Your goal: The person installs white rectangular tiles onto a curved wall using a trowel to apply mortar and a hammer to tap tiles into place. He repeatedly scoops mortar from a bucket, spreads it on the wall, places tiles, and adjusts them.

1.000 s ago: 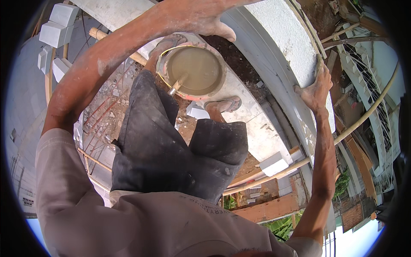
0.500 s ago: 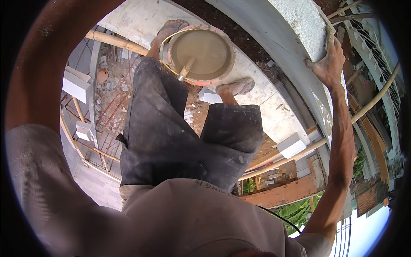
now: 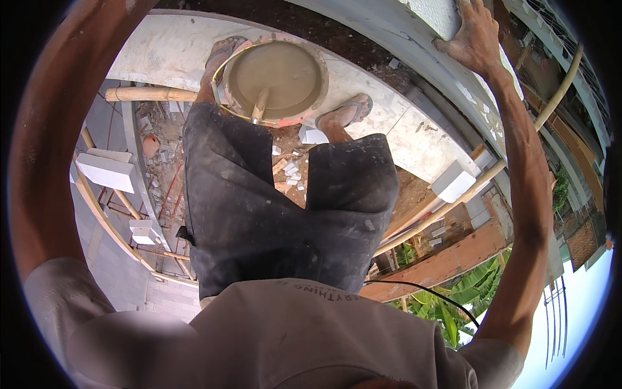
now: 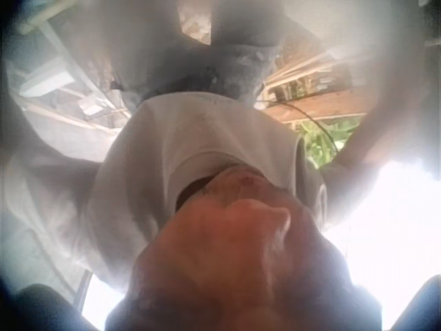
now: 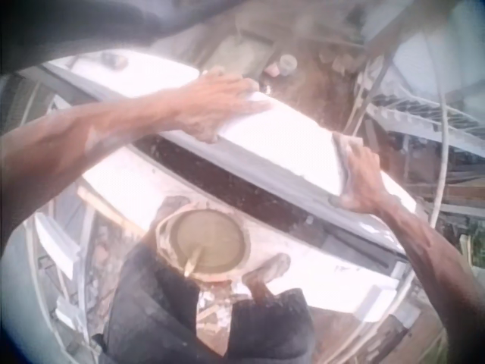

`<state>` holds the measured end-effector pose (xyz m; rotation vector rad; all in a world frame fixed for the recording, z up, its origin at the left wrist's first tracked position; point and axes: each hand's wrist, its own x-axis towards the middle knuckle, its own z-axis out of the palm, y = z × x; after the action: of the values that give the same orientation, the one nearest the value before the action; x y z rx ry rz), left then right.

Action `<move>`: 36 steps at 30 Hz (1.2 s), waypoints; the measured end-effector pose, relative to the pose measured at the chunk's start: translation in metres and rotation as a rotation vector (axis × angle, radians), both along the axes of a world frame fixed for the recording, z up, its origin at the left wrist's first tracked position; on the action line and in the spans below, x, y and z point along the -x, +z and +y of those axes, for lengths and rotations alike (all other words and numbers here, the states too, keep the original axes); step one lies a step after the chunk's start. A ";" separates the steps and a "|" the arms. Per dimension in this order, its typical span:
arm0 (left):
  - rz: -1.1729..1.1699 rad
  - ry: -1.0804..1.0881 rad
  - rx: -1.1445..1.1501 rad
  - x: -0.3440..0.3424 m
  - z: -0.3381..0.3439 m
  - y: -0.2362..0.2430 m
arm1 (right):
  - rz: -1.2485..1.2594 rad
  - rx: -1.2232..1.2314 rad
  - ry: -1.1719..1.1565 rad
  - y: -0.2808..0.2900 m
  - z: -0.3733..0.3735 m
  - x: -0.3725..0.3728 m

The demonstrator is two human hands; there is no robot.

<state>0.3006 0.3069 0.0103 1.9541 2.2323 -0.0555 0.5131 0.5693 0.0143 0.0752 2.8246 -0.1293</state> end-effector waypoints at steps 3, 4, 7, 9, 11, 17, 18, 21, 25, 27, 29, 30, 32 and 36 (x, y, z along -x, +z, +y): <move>-0.018 0.015 0.048 0.003 0.004 -0.004 | 0.031 0.025 -0.013 -0.002 -0.005 -0.002; -0.012 0.008 0.035 0.003 0.004 -0.007 | 0.049 0.040 -0.014 -0.003 -0.006 -0.003; 0.039 -0.041 -0.058 0.003 0.002 -0.015 | 0.035 0.031 -0.036 -0.006 -0.005 -0.006; 0.146 -0.105 -0.200 0.004 0.002 -0.020 | -0.002 0.021 -0.045 -0.008 -0.001 -0.009; 0.044 -0.049 -0.084 0.005 0.000 -0.022 | 0.040 -0.012 -0.013 -0.013 0.005 -0.011; 0.080 0.051 -0.132 -0.015 0.005 -0.037 | 0.058 -0.025 -0.043 -0.025 0.001 -0.017; 0.126 0.068 -0.191 -0.018 0.006 -0.038 | -0.024 -0.033 -0.092 -0.020 -0.005 -0.014; -0.161 0.274 -0.105 -0.032 0.001 -0.040 | -0.187 -0.033 -0.120 0.007 -0.023 0.002; -0.382 0.383 -0.206 -0.040 0.002 -0.038 | -0.302 -0.163 -0.034 0.062 -0.051 0.049; -0.479 0.432 -0.302 -0.041 0.002 -0.040 | -0.114 0.266 -0.163 0.065 -0.073 0.104; -0.535 0.459 -0.377 -0.041 0.003 -0.048 | 0.171 0.683 -0.206 0.058 -0.129 0.159; -0.698 0.500 -0.513 -0.043 0.001 -0.051 | 0.310 0.691 -0.065 0.051 -0.167 0.191; -0.798 0.499 -0.664 -0.044 -0.001 -0.057 | 0.438 0.646 0.086 0.039 -0.249 0.251; -0.573 0.402 -0.435 -0.043 -0.001 -0.056 | 0.490 0.391 0.117 0.010 -0.360 0.332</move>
<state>0.3433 0.3058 -0.0461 1.3712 2.2781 0.9782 0.1816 0.2092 0.0242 -0.2410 3.2074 -0.7626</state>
